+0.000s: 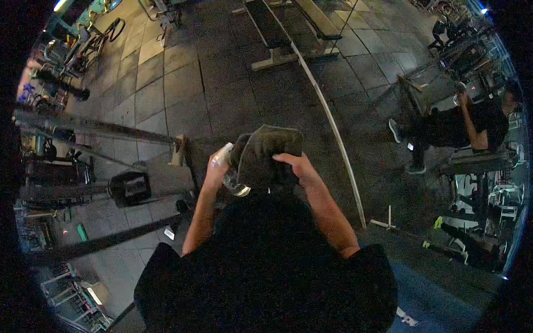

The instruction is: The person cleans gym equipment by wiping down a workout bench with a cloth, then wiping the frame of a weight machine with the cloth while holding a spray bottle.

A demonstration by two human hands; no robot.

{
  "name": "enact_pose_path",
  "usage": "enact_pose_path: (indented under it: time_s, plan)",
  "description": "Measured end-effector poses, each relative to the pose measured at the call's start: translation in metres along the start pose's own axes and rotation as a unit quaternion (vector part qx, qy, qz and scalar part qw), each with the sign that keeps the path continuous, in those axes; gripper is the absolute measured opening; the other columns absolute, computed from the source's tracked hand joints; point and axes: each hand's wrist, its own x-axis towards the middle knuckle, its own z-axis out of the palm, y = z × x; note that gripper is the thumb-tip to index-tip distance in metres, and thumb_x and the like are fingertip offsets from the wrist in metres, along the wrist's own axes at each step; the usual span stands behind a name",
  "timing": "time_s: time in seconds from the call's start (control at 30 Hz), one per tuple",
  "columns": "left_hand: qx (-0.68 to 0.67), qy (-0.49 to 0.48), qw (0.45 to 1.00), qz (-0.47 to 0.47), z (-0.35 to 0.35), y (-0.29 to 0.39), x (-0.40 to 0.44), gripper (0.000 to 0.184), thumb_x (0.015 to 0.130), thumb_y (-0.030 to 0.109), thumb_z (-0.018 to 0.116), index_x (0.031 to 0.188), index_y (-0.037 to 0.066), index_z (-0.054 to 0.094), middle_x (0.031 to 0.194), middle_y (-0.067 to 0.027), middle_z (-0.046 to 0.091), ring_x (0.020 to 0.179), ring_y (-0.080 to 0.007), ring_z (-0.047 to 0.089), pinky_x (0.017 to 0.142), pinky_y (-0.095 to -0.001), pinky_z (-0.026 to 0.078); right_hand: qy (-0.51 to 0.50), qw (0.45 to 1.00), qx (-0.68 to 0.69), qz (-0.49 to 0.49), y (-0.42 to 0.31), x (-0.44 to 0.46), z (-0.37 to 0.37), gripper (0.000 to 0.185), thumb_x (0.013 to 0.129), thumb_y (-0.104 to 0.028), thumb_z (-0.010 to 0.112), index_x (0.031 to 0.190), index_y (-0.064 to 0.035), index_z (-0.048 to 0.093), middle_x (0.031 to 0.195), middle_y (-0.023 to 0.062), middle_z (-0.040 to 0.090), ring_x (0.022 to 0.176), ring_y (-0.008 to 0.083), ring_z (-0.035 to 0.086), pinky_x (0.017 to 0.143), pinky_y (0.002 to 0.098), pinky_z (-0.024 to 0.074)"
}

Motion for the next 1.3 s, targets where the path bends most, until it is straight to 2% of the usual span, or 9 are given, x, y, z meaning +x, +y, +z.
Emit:
enact_pose_path:
  time_s: [0.1,0.27,0.33,0.5,0.57,0.77,0.97,1.1,1.3]
  plan:
    - [-0.09,-0.116,0.989,-0.011,-0.013,0.011,0.079,0.055,0.086,0.007,0.061,0.141,0.002,0.061,0.08,0.0033,0.056,0.068,-0.0065,0.049,0.061,-0.0268,0.042,0.075,0.995,0.01,0.069,-0.015,0.062,0.0,0.034,0.09,-0.017,0.074,0.119,-0.0016,0.069,0.117,0.013,0.071,0.107,0.0267,0.068,0.096,0.0438,0.0549]
    - [-0.071,-0.143,0.987,-0.026,-0.017,0.071,0.174,0.013,0.089,0.018,0.069,0.086,0.007,0.062,0.077,0.0053,0.049,0.07,-0.0065,0.043,0.063,-0.0282,0.039,0.115,0.98,0.134,0.096,-0.023,0.171,-0.028,0.036,0.092,-0.016,0.072,0.125,-0.0025,0.065,0.118,0.0123,0.07,0.108,0.027,0.067,0.096,0.0439,0.0544]
    - [-0.078,-0.118,0.989,-0.04,-0.015,0.069,0.205,0.019,0.091,0.023,0.071,0.086,0.007,0.062,0.077,0.0053,0.049,0.07,-0.0067,0.042,0.063,-0.029,0.038,0.188,0.963,0.038,0.189,-0.024,0.215,-0.045,0.036,0.092,-0.014,0.07,0.126,-0.0025,0.063,0.118,0.0108,0.069,0.108,0.0259,0.067,0.097,0.0424,0.0536]
    - [-0.147,-0.038,0.986,-0.064,-0.002,0.05,0.298,0.036,0.095,0.039,0.074,0.087,0.005,0.063,0.075,0.0052,0.049,0.069,-0.007,0.042,0.062,-0.031,0.037,0.122,0.979,0.048,0.159,-0.036,0.327,-0.084,0.034,0.093,-0.013,0.068,0.125,-0.0019,0.064,0.118,0.0095,0.069,0.11,0.0227,0.065,0.098,0.0429,0.0523]
    - [-0.098,-0.038,0.99,-0.098,-0.01,0.04,0.339,0.033,0.094,0.035,0.077,0.091,0.003,0.067,0.075,0.0032,0.053,0.07,-0.0068,0.046,0.062,-0.0301,0.038,0.07,0.988,0.034,0.132,-0.039,0.381,-0.104,0.034,0.093,-0.012,0.068,0.124,-0.0018,0.064,0.117,0.0091,0.068,0.11,0.0217,0.065,0.098,0.0424,0.0522]
    - [-0.085,0.071,0.982,-0.151,0.008,0.051,0.443,0.02,0.088,0.015,0.079,0.099,0.001,0.071,0.078,0.0025,0.061,0.071,-0.0061,0.054,0.06,-0.0283,0.043,-0.065,0.957,-0.092,0.267,-0.097,0.543,-0.127,0.034,0.091,-0.013,0.071,0.123,-0.0018,0.065,0.118,0.0092,0.069,0.111,0.0224,0.064,0.099,0.0411,0.0513]
    - [-0.055,0.182,0.967,-0.168,-0.004,0.032,0.524,0.019,0.088,0.014,0.078,0.098,0.0,0.07,0.074,0.0031,0.06,0.067,-0.0063,0.054,0.059,-0.0291,0.044,-0.158,0.929,-0.093,0.32,-0.055,0.679,-0.182,0.044,0.095,-0.034,0.074,0.125,-0.0044,0.065,0.116,0.0061,0.069,0.106,0.0189,0.066,0.094,0.0364,0.0531]
    - [-0.082,0.26,0.946,-0.174,-0.01,-0.015,0.59,0.021,0.09,0.016,0.077,0.099,0.0,0.069,0.077,0.001,0.061,0.068,-0.0082,0.056,0.059,-0.0298,0.045,-0.037,0.908,-0.215,0.357,0.001,0.762,-0.276,0.055,0.097,-0.052,0.068,0.126,-0.0054,0.063,0.112,0.0093,0.07,0.095,0.0186,0.07,0.079,0.0344,0.0555]
    - [-0.023,0.223,0.934,-0.277,-0.013,-0.126,0.699,0.053,0.083,0.019,0.081,0.128,0.001,0.059,0.107,-0.0083,0.069,0.09,-0.018,0.067,0.081,-0.0329,0.054,0.133,0.874,-0.305,0.355,0.068,0.866,-0.437,0.06,0.094,-0.052,0.07,0.127,-0.0037,0.061,0.118,0.0109,0.068,0.101,0.0224,0.07,0.081,0.0358,0.0553]
